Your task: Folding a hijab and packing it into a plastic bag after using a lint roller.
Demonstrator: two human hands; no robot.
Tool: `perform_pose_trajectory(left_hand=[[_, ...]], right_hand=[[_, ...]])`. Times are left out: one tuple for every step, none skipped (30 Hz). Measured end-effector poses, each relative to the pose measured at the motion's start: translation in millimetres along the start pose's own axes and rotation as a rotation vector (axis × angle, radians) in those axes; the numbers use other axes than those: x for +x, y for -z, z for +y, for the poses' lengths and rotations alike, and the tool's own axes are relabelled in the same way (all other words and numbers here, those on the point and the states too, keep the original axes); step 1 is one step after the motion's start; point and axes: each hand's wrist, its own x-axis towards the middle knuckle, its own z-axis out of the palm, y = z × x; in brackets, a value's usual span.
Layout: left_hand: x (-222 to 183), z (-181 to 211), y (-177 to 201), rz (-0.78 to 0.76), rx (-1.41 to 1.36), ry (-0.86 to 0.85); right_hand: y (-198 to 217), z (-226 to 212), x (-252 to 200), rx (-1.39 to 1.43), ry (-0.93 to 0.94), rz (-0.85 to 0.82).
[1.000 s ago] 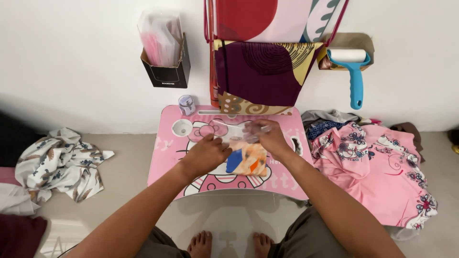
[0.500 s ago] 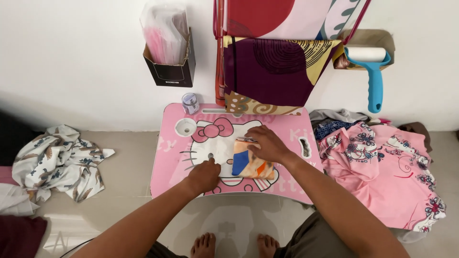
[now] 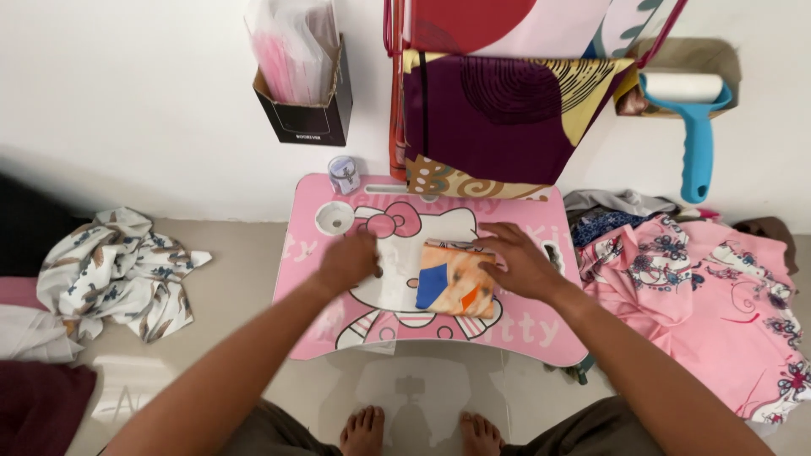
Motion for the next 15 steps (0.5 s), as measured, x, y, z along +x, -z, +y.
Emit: perform_pose_trajectory(left_hand=[[24.5,-23.6,-4.1,-0.008,-0.002,0.008],[48.4,-47.4,-8.4,0.233,0.097,-0.019],[77.8,-70.3,-7.1,0.486,0.2,-0.053],[92.5,-82.0,1.4,0.49,0.201,-0.052],[107.2,-93.0,9.0,0.568,0.167,0.0],[122.2,-104.2,16.4,0.645,0.132,0.052],[127.1,-109.2,19.0,0.639,0.129,0.053],[131.9,-114.1,21.5,0.653,0.128,0.059],[141.2,-117.2,30.4,0.675,0.13,0.059],[148.4,-120.3,29.8,0.678,0.128,0.054],[154.0,-123.6,25.6,0.656,0.098,0.078],[159.4,-126.8,21.4,0.635,0.068,0.101],[167.1,-129.9,20.9,0.636,0.07,0.096],[174.6,-133.1,20.4,0.595,0.13,0.13],[177.0,-138.7,14.5,0.546,0.189,0.169]], right_hand=[[0.0,0.7,-3.3,0.009,0.0,-0.007],[0.4,1.4,-6.6,0.028,-0.019,0.002],[4.5,5.6,-4.9,0.037,-0.033,0.02],[5.7,4.0,-4.3,0.036,-0.029,0.022],[7.2,1.9,-5.1,0.052,-0.046,0.018],[8.3,-0.1,-5.9,0.069,-0.062,0.013],[6.2,-0.1,-6.9,0.07,-0.066,0.008],[4.2,-0.1,-8.0,0.092,-0.057,0.006],[5.6,2.1,-5.2,0.107,-0.045,0.012],[6.3,4.9,-2.6,0.102,-0.047,0.014],[5.3,6.1,-3.0,0.12,-0.047,0.022],[4.4,7.2,-3.5,0.137,-0.048,0.029],[7.4,6.5,-1.9,0.135,-0.05,0.034],[10.3,5.5,-0.5,0.155,-0.065,0.036],[10.0,1.7,-1.9,0.182,-0.082,0.032]])
